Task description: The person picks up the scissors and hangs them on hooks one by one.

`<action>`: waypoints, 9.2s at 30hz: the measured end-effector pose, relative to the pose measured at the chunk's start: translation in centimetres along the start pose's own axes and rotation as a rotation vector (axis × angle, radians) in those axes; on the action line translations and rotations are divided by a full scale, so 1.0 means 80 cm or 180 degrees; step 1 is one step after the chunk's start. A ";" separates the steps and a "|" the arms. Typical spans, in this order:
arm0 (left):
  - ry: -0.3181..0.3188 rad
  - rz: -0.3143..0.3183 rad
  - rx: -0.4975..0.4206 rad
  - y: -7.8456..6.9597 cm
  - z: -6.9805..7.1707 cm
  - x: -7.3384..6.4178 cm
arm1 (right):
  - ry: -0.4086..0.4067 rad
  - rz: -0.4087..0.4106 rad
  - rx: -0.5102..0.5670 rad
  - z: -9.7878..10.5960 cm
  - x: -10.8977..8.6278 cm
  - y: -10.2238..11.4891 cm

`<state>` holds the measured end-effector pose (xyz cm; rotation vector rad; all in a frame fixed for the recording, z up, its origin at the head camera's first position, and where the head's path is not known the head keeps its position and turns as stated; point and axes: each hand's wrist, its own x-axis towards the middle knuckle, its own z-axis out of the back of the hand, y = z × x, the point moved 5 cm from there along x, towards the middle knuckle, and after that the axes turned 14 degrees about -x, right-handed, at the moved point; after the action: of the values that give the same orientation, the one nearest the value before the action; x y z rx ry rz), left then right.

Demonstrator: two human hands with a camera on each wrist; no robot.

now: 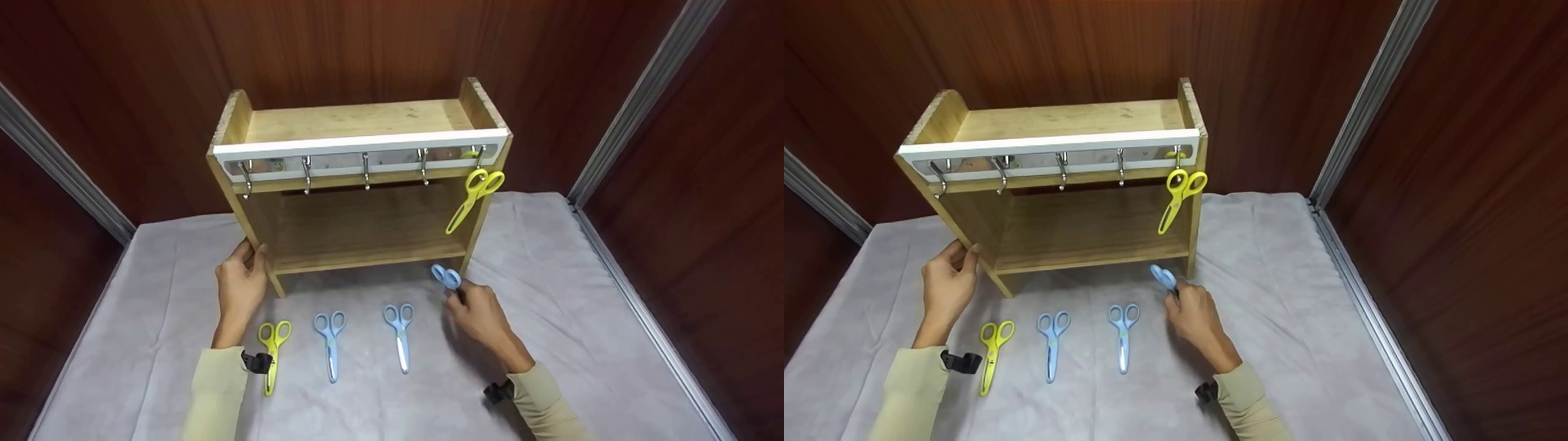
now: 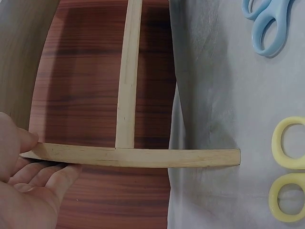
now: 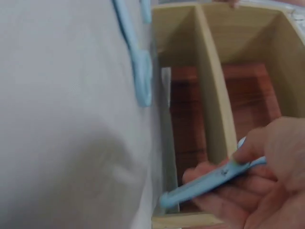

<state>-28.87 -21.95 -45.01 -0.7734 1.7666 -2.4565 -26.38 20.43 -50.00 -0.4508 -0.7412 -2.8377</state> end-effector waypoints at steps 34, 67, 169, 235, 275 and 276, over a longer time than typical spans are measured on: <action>-0.0020 0.0012 0.0008 0.002 -0.001 -0.001 | 0.0036 0.0246 0.2210 0.047 0.040 0.068; 0.0010 0.0055 0.0020 0.000 -0.001 -0.001 | -0.0094 0.0433 0.2690 0.102 0.081 0.114; 0.0667 0.0614 0.0695 -0.039 -0.038 -0.092 | -0.1408 -0.0547 0.1968 0.114 0.059 0.001; 0.0473 -0.0856 0.2878 -0.043 -0.262 -0.226 | -0.1527 -0.0529 0.0665 0.103 0.096 0.002; 0.0798 -0.0569 0.1684 -0.055 -0.249 -0.192 | -0.1500 -0.0628 0.0703 0.105 0.095 0.000; 0.0922 -0.0435 0.1508 -0.053 -0.245 -0.188 | -0.1506 -0.0623 0.0700 0.105 0.095 -0.001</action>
<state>-22.39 1.36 -51.59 -0.5292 1.1280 -3.0298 -31.50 23.98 -40.56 -1.0855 -1.2253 -2.7979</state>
